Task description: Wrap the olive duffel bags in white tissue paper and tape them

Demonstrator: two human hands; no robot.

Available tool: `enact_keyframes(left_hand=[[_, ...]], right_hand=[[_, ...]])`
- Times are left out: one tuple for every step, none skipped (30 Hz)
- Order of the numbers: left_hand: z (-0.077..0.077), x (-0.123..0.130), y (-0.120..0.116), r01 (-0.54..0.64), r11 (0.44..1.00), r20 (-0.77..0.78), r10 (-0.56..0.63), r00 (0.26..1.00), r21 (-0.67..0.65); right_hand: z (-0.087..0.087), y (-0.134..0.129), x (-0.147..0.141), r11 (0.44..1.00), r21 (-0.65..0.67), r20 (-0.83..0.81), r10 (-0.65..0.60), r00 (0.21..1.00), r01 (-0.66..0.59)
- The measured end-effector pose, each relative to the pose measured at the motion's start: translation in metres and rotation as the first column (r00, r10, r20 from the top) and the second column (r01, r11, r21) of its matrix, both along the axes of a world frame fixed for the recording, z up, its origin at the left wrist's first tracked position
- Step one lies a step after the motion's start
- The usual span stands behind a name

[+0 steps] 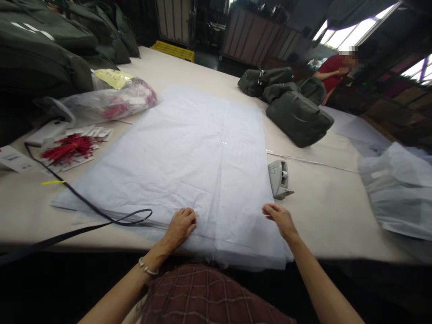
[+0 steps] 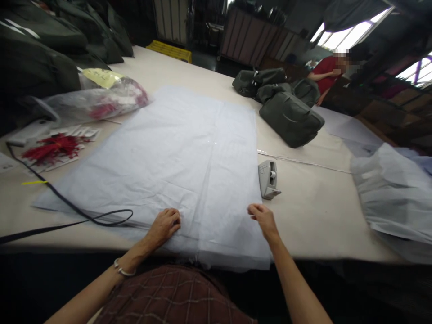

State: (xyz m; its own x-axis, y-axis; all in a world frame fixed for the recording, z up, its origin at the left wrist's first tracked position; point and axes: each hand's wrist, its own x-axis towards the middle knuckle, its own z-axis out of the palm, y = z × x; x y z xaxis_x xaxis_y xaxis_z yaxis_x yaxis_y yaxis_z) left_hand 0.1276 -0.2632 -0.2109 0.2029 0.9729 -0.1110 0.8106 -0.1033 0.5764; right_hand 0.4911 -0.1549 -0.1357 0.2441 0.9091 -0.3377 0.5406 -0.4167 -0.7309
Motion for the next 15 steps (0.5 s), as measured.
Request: enact_keyframes(left_hand=[[0.000,0.000,0.000,0.001,1.000,-0.002,-0.001,1.000,-0.001],[0.000,0.000,0.000,0.006,1.000,-0.004,-0.006,1.000,-0.002],[0.000,0.000,0.000,0.012,1.000,-0.007,-0.012,1.000,-0.003],[0.000,-0.001,0.000,0.017,1.000,-0.011,-0.017,1.000,-0.002],[0.000,-0.001,0.000,0.023,1.000,-0.015,-0.023,1.000,-0.001],[0.000,-0.002,0.001,0.027,1.000,-0.018,-0.027,0.999,0.002],[0.000,-0.003,0.001,0.030,1.000,-0.020,-0.030,0.999,0.005],[0.000,-0.003,0.001,0.032,0.999,-0.020,-0.031,0.999,0.008],[-0.001,-0.003,0.001,0.033,0.999,-0.019,-0.032,0.999,0.010],[-0.001,-0.004,0.001,0.033,0.999,-0.017,-0.032,0.999,0.011],[-0.001,-0.004,0.001,0.032,0.999,-0.015,-0.032,0.999,0.011],[-0.001,-0.004,0.001,0.032,0.999,-0.013,-0.032,0.999,0.010],[-0.001,-0.004,0.001,0.031,0.999,-0.011,-0.031,0.999,0.008],[0.000,-0.004,0.000,0.030,1.000,-0.009,-0.029,1.000,0.006],[0.000,-0.004,0.000,0.028,1.000,-0.009,-0.028,1.000,0.004]], right_hand=[[-0.002,-0.011,-0.028,0.994,-0.039,-0.092,0.096,0.991,-0.100],[-0.005,-0.022,-0.058,0.962,-0.104,-0.260,0.220,0.940,-0.254],[-0.008,-0.032,-0.087,0.910,-0.147,-0.399,0.304,0.865,-0.387],[-0.011,-0.040,-0.114,0.852,-0.184,-0.473,0.360,0.804,-0.490],[-0.015,-0.046,-0.138,0.803,-0.213,-0.501,0.399,0.768,-0.557],[-0.020,-0.050,-0.157,0.769,-0.239,-0.501,0.425,0.754,-0.593],[-0.025,-0.052,-0.172,0.748,-0.264,-0.482,0.445,0.755,-0.609],[-0.030,-0.053,-0.182,0.738,-0.287,-0.452,0.458,0.766,-0.611],[-0.036,-0.052,-0.189,0.733,-0.310,-0.417,0.468,0.779,-0.606],[-0.041,-0.051,-0.192,0.729,-0.333,-0.379,0.478,0.793,-0.598],[-0.047,-0.048,-0.194,0.722,-0.360,-0.335,0.491,0.804,-0.591],[-0.052,-0.046,-0.194,0.715,-0.386,-0.287,0.507,0.813,-0.583],[-0.056,-0.044,-0.194,0.706,-0.412,-0.241,0.526,0.816,-0.577],[-0.058,-0.042,-0.194,0.693,-0.434,-0.198,0.550,0.811,-0.575],[-0.060,-0.040,-0.195,0.677,-0.454,-0.160,0.578,0.801,-0.579]])
